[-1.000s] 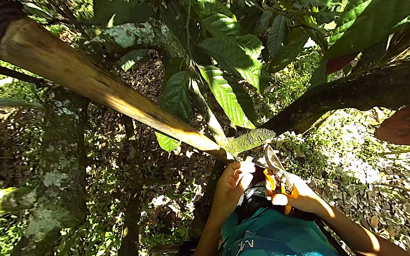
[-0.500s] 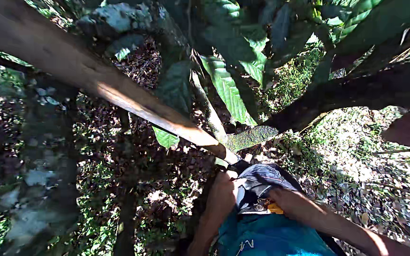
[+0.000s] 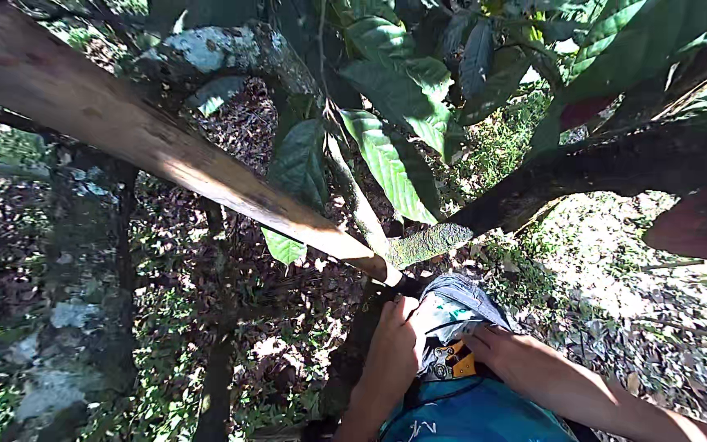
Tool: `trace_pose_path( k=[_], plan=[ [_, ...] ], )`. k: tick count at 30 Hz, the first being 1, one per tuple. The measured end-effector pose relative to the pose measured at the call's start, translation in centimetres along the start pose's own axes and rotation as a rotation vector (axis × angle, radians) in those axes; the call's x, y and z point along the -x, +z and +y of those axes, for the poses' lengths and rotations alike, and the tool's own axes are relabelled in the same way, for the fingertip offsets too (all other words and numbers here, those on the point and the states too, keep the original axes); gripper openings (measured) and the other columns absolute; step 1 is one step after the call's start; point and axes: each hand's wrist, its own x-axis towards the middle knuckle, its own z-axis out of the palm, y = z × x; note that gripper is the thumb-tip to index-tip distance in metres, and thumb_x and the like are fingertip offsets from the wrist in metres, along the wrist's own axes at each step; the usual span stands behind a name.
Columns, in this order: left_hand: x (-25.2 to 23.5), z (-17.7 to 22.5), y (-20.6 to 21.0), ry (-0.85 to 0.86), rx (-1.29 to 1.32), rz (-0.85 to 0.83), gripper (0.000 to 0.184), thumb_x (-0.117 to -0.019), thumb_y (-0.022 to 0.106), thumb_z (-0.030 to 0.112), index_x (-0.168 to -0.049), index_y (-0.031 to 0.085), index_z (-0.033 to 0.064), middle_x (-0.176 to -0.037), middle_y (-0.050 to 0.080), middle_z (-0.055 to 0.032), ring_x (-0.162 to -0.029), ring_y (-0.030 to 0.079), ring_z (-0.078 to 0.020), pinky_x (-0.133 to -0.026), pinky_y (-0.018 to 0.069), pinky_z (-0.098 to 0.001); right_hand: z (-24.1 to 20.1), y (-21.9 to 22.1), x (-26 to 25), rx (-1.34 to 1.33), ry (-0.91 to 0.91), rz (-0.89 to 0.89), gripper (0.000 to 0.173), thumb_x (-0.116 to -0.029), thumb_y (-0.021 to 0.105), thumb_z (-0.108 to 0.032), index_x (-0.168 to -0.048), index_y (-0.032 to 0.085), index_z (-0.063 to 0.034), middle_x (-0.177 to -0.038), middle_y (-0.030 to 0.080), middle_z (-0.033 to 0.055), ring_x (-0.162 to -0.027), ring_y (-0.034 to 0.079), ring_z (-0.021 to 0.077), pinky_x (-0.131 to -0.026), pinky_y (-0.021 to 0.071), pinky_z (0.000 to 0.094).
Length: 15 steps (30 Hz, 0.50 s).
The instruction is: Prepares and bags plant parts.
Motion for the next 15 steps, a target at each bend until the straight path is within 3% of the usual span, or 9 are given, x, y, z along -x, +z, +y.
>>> trace_pose_path(
  k=[3, 6, 12, 15],
  plan=[
    [0.5, -1.9, 1.7, 0.009, -0.046, -0.07, 0.042, -0.0864, 0.062, -0.006, -0.127, 0.071, 0.0029, -0.118, 0.07, -0.0155, -0.11, 0.066, -0.0332, -0.097, 0.0535, -0.0458, 0.2, -0.7, -1.2, -0.084, -0.156, 0.154, 0.029, -0.0915, 0.063, 0.003, -0.117, 0.07, -0.0085, -0.117, 0.069, 0.0107, -0.107, 0.07, 0.0286, -0.083, 0.0618, 0.0455],
    [1.3, -3.4, 2.8, 0.009, -0.051, -0.048, 0.041, -0.0857, 0.06, -0.009, -0.123, 0.072, 0.0005, -0.118, 0.07, -0.0171, -0.11, 0.066, -0.035, -0.097, 0.0536, -0.0459, 0.8, -0.6, -3.6, -0.176, -0.216, 0.134, 0.025, -0.0951, 0.057, 0.003, -0.115, 0.07, -0.0037, -0.123, 0.068, 0.0125, -0.117, 0.066, 0.0296, -0.096, 0.0572, 0.0459],
    [2.0, -3.6, 3.2, -0.005, -0.022, -0.028, 0.042, -0.084, 0.06, -0.011, -0.121, 0.074, 0.0031, -0.12, 0.069, -0.0173, -0.109, 0.065, -0.0351, -0.094, 0.0551, -0.0447, 2.9, 0.7, -5.8, -0.097, -0.218, 0.136, 0.02, -0.0957, 0.055, 0.0, -0.102, 0.073, -0.0064, -0.117, 0.068, 0.0091, -0.112, 0.063, 0.0294, -0.096, 0.0543, 0.0455],
    [1.8, -3.2, 3.5, -0.008, -0.068, -0.061, 0.044, -0.0886, 0.06, -0.008, -0.128, 0.072, 0.0086, -0.123, 0.069, -0.0137, -0.113, 0.064, -0.0326, -0.098, 0.0544, -0.0424, 4.0, 0.6, -6.6, -0.014, -0.222, 0.161, 0.021, -0.0936, 0.06, -0.001, -0.108, 0.071, -0.011, -0.117, 0.068, 0.0104, -0.112, 0.064, 0.0324, -0.095, 0.0541, 0.0496]
  ],
)
